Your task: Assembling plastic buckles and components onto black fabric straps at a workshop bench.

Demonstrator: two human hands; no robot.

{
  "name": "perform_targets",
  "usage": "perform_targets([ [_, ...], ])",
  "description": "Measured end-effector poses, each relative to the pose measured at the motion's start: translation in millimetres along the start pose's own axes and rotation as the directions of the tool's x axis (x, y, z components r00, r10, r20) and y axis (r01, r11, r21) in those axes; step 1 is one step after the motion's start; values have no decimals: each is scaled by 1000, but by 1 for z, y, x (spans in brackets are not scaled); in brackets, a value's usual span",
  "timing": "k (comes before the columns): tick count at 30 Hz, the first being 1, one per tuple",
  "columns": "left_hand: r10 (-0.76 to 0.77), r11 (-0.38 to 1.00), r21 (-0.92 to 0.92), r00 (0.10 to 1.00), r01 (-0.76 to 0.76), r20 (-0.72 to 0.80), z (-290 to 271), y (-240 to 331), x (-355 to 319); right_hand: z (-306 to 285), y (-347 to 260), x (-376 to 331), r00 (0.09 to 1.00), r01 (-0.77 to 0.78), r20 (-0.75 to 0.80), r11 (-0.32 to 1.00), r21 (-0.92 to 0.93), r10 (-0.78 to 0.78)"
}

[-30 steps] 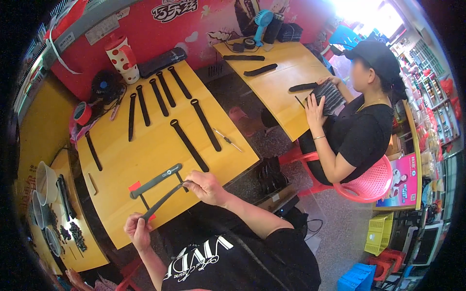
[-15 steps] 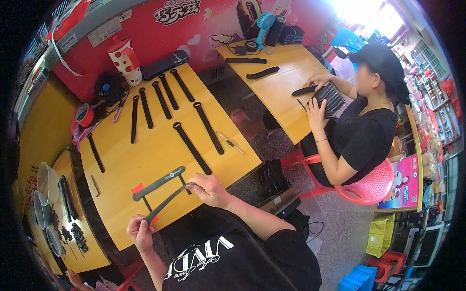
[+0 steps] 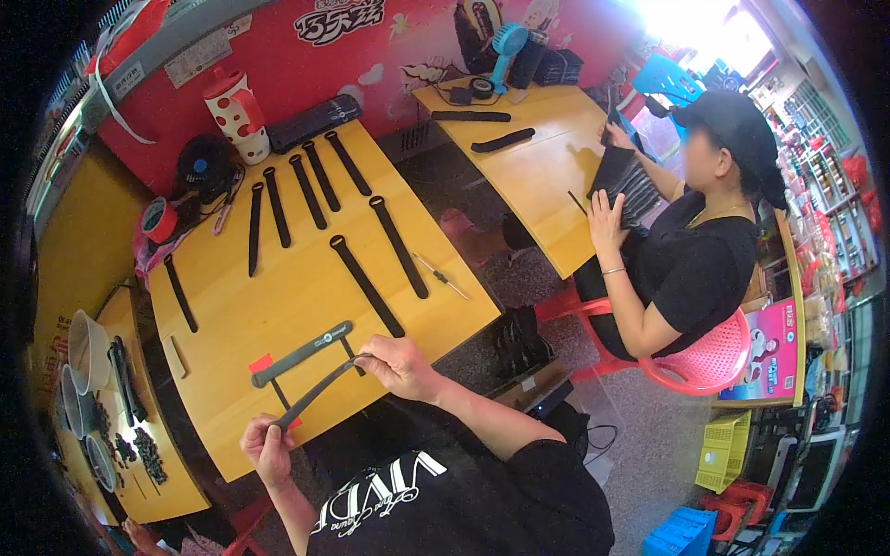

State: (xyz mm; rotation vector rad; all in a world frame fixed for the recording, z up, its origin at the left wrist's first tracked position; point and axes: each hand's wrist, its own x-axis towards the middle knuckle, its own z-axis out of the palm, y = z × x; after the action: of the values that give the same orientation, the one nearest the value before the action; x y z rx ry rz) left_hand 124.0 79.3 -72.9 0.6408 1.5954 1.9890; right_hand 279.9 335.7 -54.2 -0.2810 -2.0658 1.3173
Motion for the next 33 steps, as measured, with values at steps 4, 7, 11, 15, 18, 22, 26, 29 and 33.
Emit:
perform_targets([
  [4,-6,1000,-4,1000,6,-20,2,1,0,0,-1,1,1000,16,-9,1000,3,-16],
  [7,-10,1000,14,1000,11,-24,1,1,-1,0,0,0,1000,14,-4,1000,-4,-14],
  [11,-10,1000,4,1000,10,-13,-1,-1,-1,1,1,-2,1000,1,-5,1000,-8,-1],
  [15,-8,1000,-21,1000,8,-18,1,0,-1,1,1,-1,1000,14,-4,1000,-15,-14],
  [18,-14,1000,-25,1000,14,-20,1,-1,-1,1,1,-1,1000,13,-5,1000,-12,-13],
  [22,-12,1000,-11,1000,12,-19,-2,-3,-1,2,3,-1,1000,26,-12,1000,-17,-26],
  [26,-12,1000,16,1000,12,14,-4,-3,-1,1,-1,1,999,30,-9,999,-19,-30],
  [29,-6,1000,28,1000,6,27,-5,-4,-1,0,-1,0,1000,28,-7,999,-22,-28],
  [33,6,1000,14,1000,-7,22,-1,0,-1,2,-1,0,999,32,-9,999,-17,-32],
])
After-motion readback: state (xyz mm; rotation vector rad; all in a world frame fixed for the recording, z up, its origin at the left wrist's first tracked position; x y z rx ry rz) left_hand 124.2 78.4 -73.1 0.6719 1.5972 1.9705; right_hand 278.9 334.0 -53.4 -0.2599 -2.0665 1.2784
